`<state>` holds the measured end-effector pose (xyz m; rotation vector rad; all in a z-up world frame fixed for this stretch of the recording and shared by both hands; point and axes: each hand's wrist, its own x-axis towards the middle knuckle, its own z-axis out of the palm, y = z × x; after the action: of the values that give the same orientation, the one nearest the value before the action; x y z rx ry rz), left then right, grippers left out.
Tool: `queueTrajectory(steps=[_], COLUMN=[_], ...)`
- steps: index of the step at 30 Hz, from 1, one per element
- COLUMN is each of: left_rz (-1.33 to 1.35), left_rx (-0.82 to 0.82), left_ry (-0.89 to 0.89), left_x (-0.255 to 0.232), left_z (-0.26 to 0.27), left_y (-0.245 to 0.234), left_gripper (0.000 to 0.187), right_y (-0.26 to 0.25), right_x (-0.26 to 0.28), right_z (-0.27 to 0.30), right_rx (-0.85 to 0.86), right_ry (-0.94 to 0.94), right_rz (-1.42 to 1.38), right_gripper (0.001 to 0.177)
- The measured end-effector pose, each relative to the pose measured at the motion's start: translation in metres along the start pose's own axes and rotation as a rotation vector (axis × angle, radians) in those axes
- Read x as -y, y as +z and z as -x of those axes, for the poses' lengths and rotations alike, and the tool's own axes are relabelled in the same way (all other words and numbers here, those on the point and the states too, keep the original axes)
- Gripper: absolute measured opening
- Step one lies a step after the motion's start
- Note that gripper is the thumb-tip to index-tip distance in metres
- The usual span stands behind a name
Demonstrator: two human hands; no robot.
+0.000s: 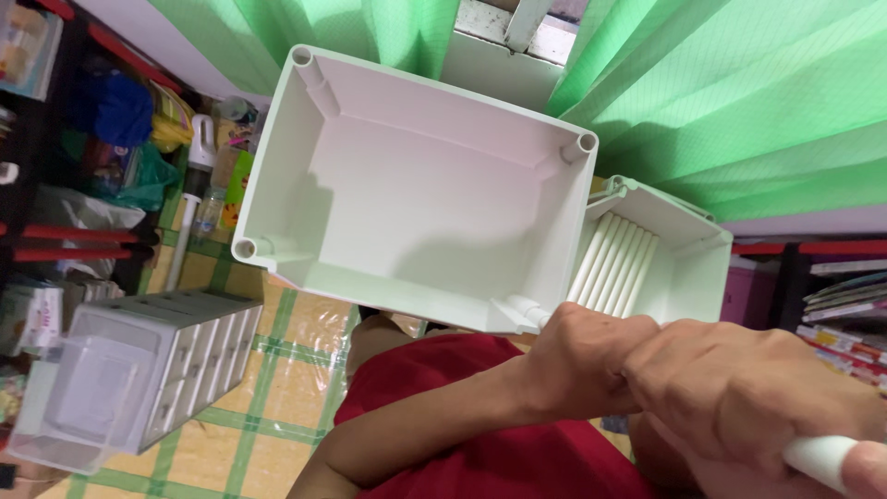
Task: The person assembles a white plastic shelving unit by inserting vertical poles into the corner sockets of the base and then stacking additional shelf trays on top. The person handles the poles and trays by hand, aligning and pressing them into place to form a multi-tiered storage unit.
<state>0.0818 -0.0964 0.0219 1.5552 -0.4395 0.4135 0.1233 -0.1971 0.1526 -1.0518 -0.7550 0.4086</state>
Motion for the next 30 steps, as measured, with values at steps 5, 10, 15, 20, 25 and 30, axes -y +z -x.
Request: queueTrajectory(steps=[5, 10, 15, 20, 25, 30], left_rz=[-0.029, -0.032, -0.075, -0.094, -0.068, 0.094], left_rx=[-0.062, -0.052, -0.187, -0.260, -0.174, 0.059], left_ry=[-0.027, -0.029, 0.159, 0.077, 0.010, -0.145], left_x=[0.005, 0.009, 0.007, 0.010, 0.009, 0.017], left_z=[0.001, 0.002, 0.002, 0.005, 0.005, 0.004], left_y=[-0.002, -0.003, 0.001, 0.008, 0.001, -0.010], left_gripper=[0.027, 0.030, 0.022, 0.029, 0.025, 0.025], right_y=[0.007, 0.023, 0.012, -0.002, -0.001, 0.023], right_x=[0.004, 0.010, 0.022, 0.018, 0.015, -0.045], right_z=[0.004, -0.007, -0.022, -0.017, -0.017, 0.032], right_rx=[-0.013, -0.235, 0.257, 0.233, 0.172, -0.527], right_ry=[-0.037, -0.059, 0.000, 0.004, -0.036, -0.147], right_rz=[0.248, 0.438, 0.575, 0.565, 0.530, 0.468], right_gripper=[0.042, 0.045, 0.036, 0.035, 0.035, 0.038])
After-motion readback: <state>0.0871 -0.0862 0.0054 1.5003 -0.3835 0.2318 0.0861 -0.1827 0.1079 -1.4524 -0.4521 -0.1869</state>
